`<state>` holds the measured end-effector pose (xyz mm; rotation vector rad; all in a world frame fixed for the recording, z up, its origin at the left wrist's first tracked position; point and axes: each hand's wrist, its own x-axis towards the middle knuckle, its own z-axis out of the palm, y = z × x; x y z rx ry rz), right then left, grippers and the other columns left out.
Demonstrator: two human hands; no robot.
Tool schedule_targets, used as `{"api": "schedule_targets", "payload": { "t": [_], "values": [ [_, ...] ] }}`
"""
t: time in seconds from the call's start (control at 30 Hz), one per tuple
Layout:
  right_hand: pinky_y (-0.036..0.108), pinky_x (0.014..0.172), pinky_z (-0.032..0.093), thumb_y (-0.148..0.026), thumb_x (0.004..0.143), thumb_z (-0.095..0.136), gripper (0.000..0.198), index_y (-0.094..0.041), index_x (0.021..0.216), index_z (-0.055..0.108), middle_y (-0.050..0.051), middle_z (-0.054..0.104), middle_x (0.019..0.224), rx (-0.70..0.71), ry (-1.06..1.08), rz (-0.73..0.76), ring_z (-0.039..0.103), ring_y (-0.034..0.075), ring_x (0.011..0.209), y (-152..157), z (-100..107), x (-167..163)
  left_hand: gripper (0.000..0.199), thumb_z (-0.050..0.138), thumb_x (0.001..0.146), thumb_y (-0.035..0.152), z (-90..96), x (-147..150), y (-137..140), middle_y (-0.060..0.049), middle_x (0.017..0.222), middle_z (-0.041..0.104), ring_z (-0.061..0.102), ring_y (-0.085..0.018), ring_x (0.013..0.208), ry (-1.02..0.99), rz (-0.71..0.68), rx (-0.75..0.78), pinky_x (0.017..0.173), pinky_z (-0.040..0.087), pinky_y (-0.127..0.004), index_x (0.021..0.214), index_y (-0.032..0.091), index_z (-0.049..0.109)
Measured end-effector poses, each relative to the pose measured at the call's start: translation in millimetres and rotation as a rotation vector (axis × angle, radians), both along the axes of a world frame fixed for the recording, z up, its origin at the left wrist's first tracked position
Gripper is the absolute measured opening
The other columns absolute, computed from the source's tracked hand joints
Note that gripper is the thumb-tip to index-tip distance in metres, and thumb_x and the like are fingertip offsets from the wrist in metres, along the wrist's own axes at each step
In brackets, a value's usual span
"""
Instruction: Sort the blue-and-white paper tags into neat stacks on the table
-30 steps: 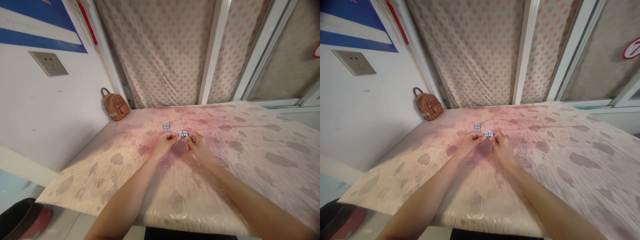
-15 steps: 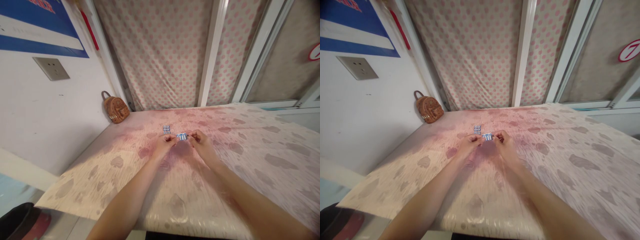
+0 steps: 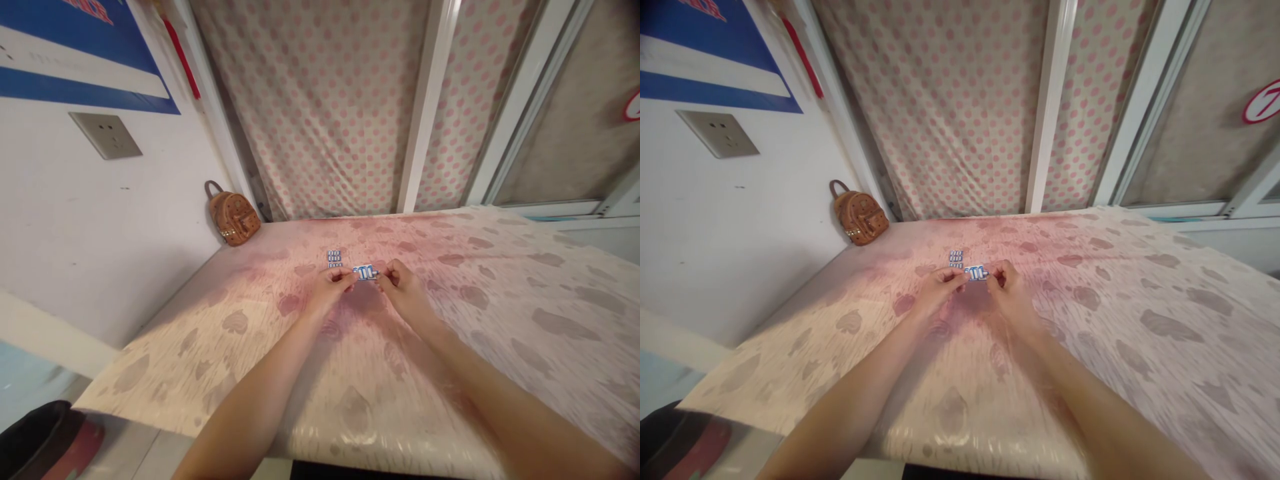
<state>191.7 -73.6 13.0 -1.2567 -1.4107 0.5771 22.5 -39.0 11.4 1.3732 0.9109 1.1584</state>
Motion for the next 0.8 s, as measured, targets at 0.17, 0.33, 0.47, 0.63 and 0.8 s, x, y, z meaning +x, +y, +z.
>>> {"api": "schedule_targets", "payload": {
  "t": [0.17, 0.33, 0.47, 0.63, 0.8],
  "values": [
    [0.031, 0.062, 0.044, -0.035, 0.078, 0.057, 0.014, -0.022, 0.078, 0.05, 0.0, 0.061, 0.068, -0.01, 0.106, 0.051, 0.058, 0.016, 0.061, 3, -3, 0, 0.028, 0.077, 0.07, 0.041, -9.1, -2, 8, 0.0, 0.061, 0.057, 0.05, -0.011, 0.059, -0.053, 0.027, -0.027, 0.062, 0.038, -0.025, 0.074, 0.014, 0.07],
    [0.03, 0.063, 0.044, -0.036, 0.079, 0.057, 0.015, -0.021, 0.077, 0.055, -0.001, 0.059, 0.068, -0.007, 0.071, 0.123, 0.057, 0.015, 0.061, 6, -6, 1, 0.026, 0.076, 0.071, 0.039, -5.2, -2, 6, 0.0, 0.06, 0.058, 0.05, -0.01, 0.058, -0.046, 0.004, -0.019, 0.061, 0.037, -0.025, 0.071, 0.014, 0.069],
    [0.029, 0.059, 0.04, -0.033, 0.08, 0.054, 0.014, -0.022, 0.074, 0.052, -0.003, 0.056, 0.064, -0.004, 0.013, 0.122, 0.053, 0.014, 0.057, 6, -8, 4, 0.026, 0.079, 0.068, 0.037, -5.8, 0, 5, -0.001, 0.063, 0.06, 0.051, -0.01, 0.059, -0.084, -0.005, -0.065, 0.062, 0.039, -0.025, 0.073, 0.014, 0.069],
    [0.028, 0.054, 0.035, -0.036, 0.079, 0.055, 0.016, -0.022, 0.071, 0.05, -0.004, 0.052, 0.06, -0.032, -0.045, 0.099, 0.048, 0.013, 0.053, 8, -12, 3, 0.029, 0.082, 0.064, 0.037, -12.8, 3, 8, -0.002, 0.07, 0.063, 0.056, -0.011, 0.064, -0.158, 0.023, -0.127, 0.064, 0.042, -0.025, 0.076, 0.013, 0.07],
    [0.027, 0.053, 0.032, -0.035, 0.076, 0.054, 0.017, -0.022, 0.067, 0.048, -0.004, 0.049, 0.058, -0.076, -0.055, 0.062, 0.046, 0.013, 0.054, 9, -11, 6, 0.027, 0.079, 0.068, 0.038, -13.0, 0, 11, -0.002, 0.069, 0.063, 0.055, -0.01, 0.063, -0.169, 0.056, -0.085, 0.062, 0.041, -0.024, 0.074, 0.013, 0.069]
  ]
}}
